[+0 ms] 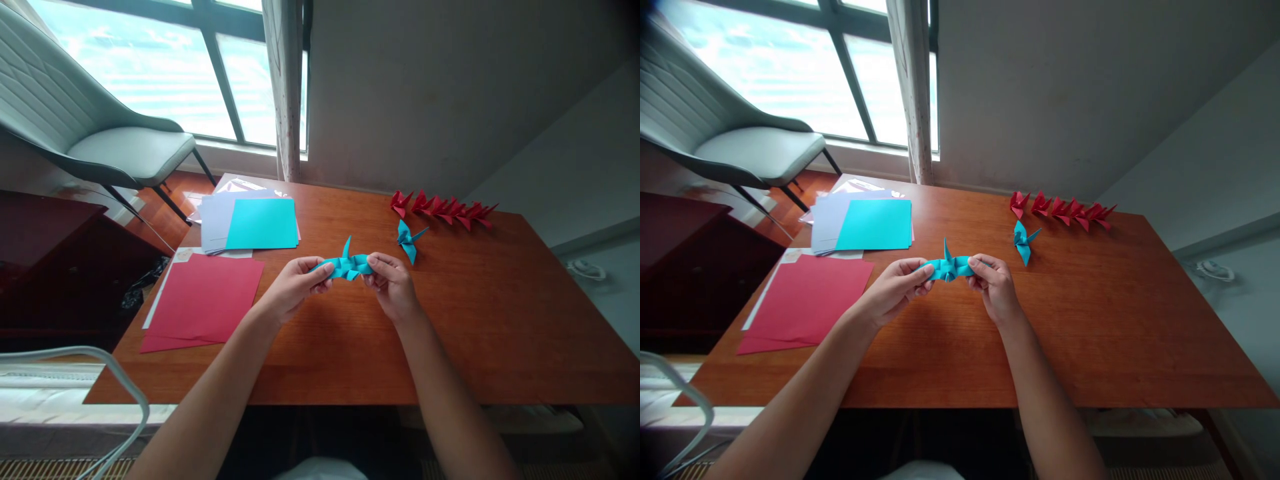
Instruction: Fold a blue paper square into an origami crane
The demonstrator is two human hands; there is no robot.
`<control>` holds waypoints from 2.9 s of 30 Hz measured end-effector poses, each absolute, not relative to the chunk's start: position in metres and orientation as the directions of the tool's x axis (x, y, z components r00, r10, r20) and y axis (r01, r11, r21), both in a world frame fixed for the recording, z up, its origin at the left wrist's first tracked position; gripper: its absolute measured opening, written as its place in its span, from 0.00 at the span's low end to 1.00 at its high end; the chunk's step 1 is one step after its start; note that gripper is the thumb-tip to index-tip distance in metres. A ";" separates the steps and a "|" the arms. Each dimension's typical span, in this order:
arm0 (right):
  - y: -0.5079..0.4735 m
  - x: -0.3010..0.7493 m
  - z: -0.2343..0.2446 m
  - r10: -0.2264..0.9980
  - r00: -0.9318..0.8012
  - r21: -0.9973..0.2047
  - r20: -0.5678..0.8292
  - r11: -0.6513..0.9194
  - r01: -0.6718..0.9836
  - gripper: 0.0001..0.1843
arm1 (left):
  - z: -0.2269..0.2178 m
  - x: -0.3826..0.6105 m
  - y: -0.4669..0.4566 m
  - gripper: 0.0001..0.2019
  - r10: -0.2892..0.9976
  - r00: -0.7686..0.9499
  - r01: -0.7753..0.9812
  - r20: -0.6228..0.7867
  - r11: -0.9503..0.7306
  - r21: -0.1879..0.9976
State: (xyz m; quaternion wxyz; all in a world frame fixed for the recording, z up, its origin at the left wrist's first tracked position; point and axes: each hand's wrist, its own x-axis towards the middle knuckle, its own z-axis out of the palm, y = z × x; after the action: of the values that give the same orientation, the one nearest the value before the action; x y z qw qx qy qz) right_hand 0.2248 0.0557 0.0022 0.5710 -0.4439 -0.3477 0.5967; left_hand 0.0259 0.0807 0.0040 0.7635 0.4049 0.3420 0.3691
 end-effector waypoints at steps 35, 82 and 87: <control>0.058 0.213 0.000 0.969 0.042 -0.861 -0.243 -0.195 -0.470 0.14 | 0.001 0.031 0.081 0.17 0.894 0.350 -0.399 -0.280 0.413 0.819; 0.066 0.222 -0.015 0.958 -0.011 -0.744 -0.285 -0.228 -0.628 0.12 | 0.000 0.030 0.079 0.15 0.926 0.356 -0.116 -0.125 0.176 0.977; 0.063 0.218 -0.009 0.943 0.026 -0.674 -0.331 -0.217 -0.706 0.11 | -0.001 0.035 0.079 0.15 0.966 0.185 -0.255 -0.179 0.223 0.941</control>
State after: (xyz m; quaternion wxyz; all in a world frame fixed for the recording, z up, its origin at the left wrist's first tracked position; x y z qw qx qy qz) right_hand 0.2181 0.0628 -0.0091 0.6060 -0.3819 -0.1552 0.6803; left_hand 0.0349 0.0794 -0.0014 0.6512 0.4102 0.4332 0.4690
